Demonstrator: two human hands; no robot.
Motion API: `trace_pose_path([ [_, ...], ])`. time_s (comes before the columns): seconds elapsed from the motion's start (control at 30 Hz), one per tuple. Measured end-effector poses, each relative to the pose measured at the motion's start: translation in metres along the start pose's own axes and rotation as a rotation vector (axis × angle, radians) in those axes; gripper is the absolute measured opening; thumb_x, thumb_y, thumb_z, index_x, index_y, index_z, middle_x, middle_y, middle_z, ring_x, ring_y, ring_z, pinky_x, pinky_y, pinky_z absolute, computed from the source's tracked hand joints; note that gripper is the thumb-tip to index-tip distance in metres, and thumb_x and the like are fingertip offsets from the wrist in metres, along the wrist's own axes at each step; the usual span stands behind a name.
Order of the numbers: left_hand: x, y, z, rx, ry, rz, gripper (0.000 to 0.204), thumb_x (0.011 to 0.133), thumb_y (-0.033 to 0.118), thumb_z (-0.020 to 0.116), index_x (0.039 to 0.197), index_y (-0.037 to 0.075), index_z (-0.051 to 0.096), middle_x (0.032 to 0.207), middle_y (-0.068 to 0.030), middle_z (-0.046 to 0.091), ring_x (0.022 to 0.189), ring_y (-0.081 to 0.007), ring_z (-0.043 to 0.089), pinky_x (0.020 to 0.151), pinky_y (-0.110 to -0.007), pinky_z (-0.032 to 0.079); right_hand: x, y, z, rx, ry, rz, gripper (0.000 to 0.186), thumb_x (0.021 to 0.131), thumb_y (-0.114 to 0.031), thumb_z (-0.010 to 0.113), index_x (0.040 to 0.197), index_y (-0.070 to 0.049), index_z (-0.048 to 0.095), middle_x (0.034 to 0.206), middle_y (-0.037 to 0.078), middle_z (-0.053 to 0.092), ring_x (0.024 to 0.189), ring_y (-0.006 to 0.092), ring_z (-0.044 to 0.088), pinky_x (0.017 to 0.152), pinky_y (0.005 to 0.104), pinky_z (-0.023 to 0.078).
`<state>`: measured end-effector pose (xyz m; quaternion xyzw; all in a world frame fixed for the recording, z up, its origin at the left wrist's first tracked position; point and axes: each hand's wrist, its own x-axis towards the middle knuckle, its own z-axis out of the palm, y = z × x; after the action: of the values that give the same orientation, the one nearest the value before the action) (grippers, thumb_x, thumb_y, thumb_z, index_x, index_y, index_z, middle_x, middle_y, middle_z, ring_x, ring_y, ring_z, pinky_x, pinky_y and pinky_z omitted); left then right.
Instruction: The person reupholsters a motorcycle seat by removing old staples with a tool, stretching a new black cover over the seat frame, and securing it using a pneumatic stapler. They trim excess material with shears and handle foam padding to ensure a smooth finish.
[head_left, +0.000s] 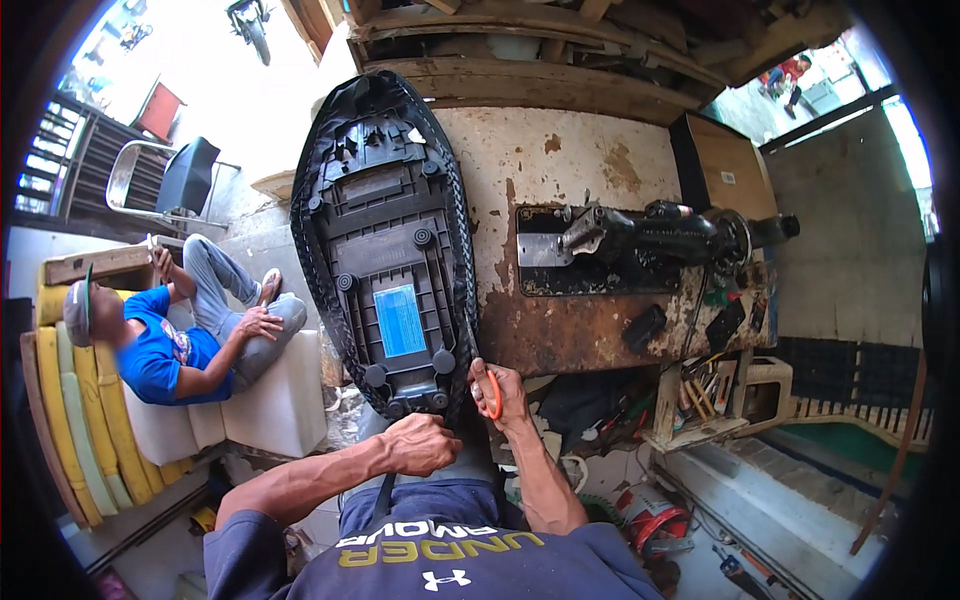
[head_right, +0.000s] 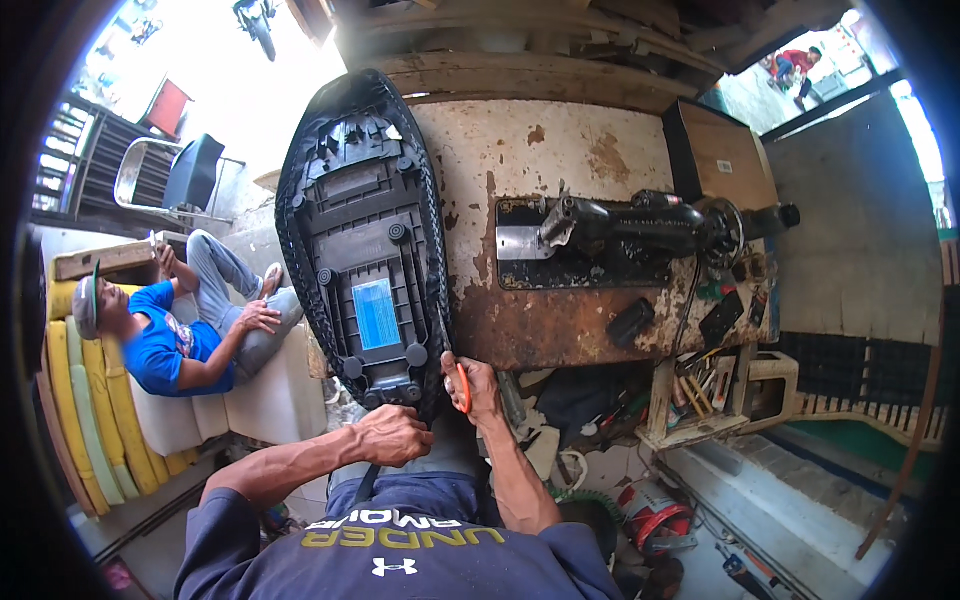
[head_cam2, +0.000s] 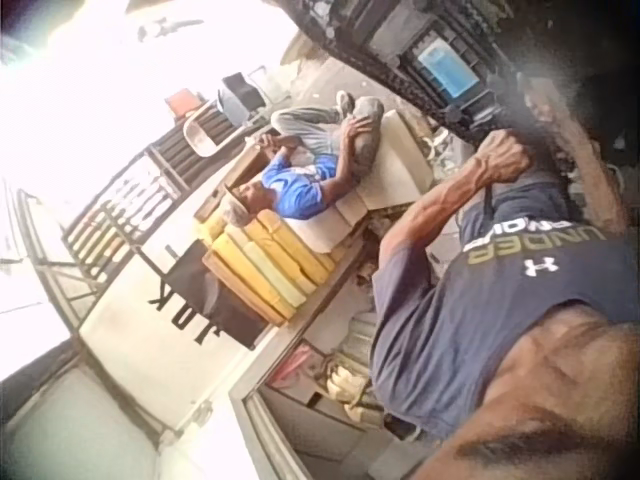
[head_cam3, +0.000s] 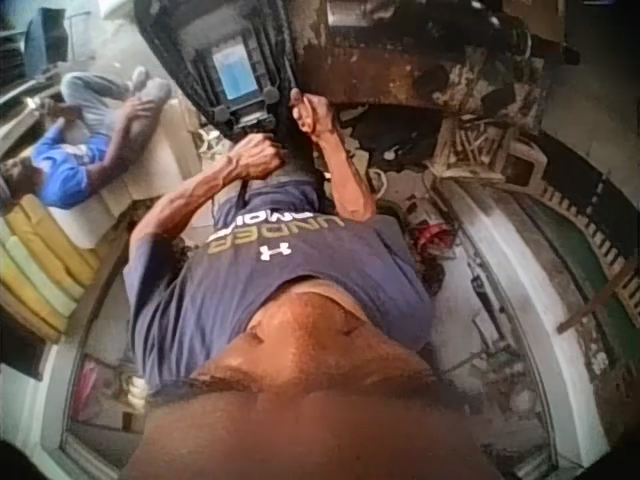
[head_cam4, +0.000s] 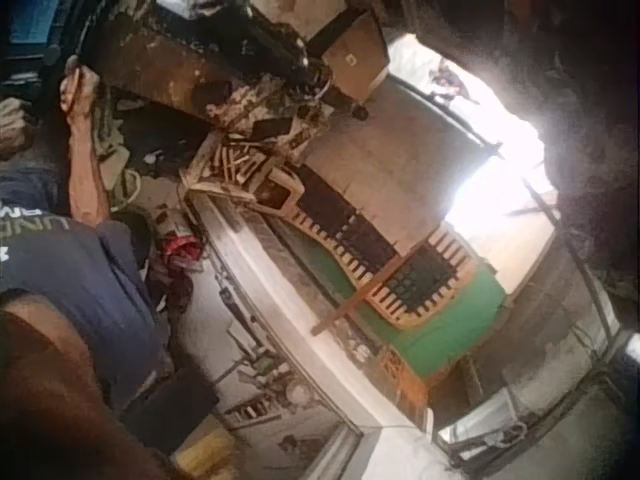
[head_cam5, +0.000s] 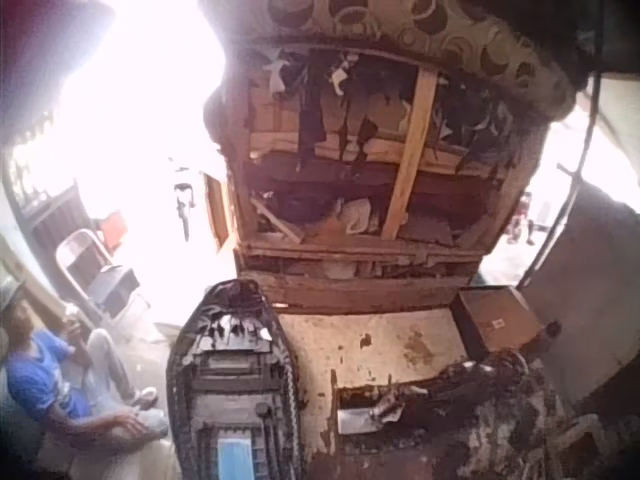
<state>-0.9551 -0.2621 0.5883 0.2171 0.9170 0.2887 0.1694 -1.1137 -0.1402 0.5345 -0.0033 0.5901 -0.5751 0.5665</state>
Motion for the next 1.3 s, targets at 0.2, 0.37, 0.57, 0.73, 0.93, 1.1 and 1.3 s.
trace_pose_path([
  [0.2, -0.008, 0.002, -0.006, 0.015, -0.102, 0.019, 0.011, 0.070, 0.016, 0.067, 0.075, 0.006, 0.063, 0.067, -0.0093, 0.065, 0.070, -0.0297, 0.069, 0.064, -0.043, 0.056, 0.032, -0.050, 0.022, -0.015, 0.081, 0.035, 0.049, 0.097, -0.052, 0.065, 0.079, -0.006, 0.059, 0.061, -0.002, 0.053, 0.045, 0.0054, 0.047, 0.038, 0.0214, 0.036],
  [0.37, 0.003, -0.016, 0.008, 0.025, -0.356, 0.045, 0.007, 0.071, 0.016, 0.066, 0.075, 0.011, 0.069, 0.068, -0.0089, 0.069, 0.065, -0.0285, 0.070, 0.054, -0.042, 0.054, 0.073, -0.025, -0.005, 0.218, -0.038, -0.022, 0.029, 0.096, -0.028, 0.063, 0.077, -0.006, 0.058, 0.058, -0.001, 0.054, 0.041, 0.0061, 0.047, 0.036, 0.0227, 0.036],
  [0.57, 0.021, -0.024, -0.073, -0.565, 0.121, -0.234, 0.025, 0.089, 0.032, 0.070, 0.093, 0.008, 0.077, 0.088, -0.0103, 0.074, 0.079, -0.0229, 0.071, 0.074, -0.035, 0.054, 0.048, -0.049, 0.014, -0.045, 0.064, -0.053, 0.067, 0.079, -0.074, 0.070, 0.060, -0.013, 0.053, 0.053, -0.001, 0.053, 0.042, 0.0079, 0.050, 0.037, 0.0243, 0.039],
  [0.73, 0.047, -0.100, -0.098, -0.237, 0.874, -0.866, 0.034, 0.097, 0.030, 0.065, 0.103, -0.002, 0.073, 0.089, -0.0204, 0.070, 0.079, -0.0342, 0.068, 0.079, -0.041, 0.053, 0.037, -0.048, 0.013, -0.085, 0.103, -0.123, 0.071, 0.080, -0.077, 0.067, 0.058, -0.010, 0.056, 0.053, 0.002, 0.057, 0.043, 0.0111, 0.055, 0.041, 0.0260, 0.044],
  [0.93, 0.071, -0.139, -0.077, -0.592, 0.805, -0.907, 0.034, 0.093, 0.025, 0.068, 0.101, -0.008, 0.072, 0.087, -0.0185, 0.074, 0.079, -0.0231, 0.068, 0.076, -0.037, 0.052, 0.033, -0.055, 0.016, -0.411, 0.139, -0.063, 0.076, 0.083, -0.078, 0.063, 0.061, -0.005, 0.062, 0.054, 0.006, 0.060, 0.044, 0.0152, 0.060, 0.043, 0.0314, 0.047],
  [1.1, 0.071, -0.143, -0.077, -0.658, 0.816, -0.944, 0.030, 0.090, 0.023, 0.072, 0.093, -0.006, 0.072, 0.082, -0.0142, 0.072, 0.076, -0.0202, 0.063, 0.076, -0.038, 0.050, -0.002, -0.058, -0.017, -0.713, 0.304, -0.118, 0.080, 0.081, -0.077, 0.064, 0.088, 0.002, 0.075, 0.088, 0.023, 0.073, 0.084, 0.0326, 0.070, 0.075, 0.0463, 0.051],
  [1.3, 0.076, -0.146, -0.074, -0.788, 0.816, -0.885, 0.025, 0.090, 0.022, 0.072, 0.086, -0.002, 0.068, 0.075, -0.0007, 0.060, 0.070, -0.0128, 0.050, 0.067, -0.032, 0.043, 0.082, -0.053, -0.117, -1.000, 0.899, -0.100, 0.029, 0.089, -0.025, 0.065, 0.100, 0.002, 0.070, 0.100, 0.025, 0.071, 0.102, 0.0387, 0.068, 0.089, 0.0463, 0.056],
])
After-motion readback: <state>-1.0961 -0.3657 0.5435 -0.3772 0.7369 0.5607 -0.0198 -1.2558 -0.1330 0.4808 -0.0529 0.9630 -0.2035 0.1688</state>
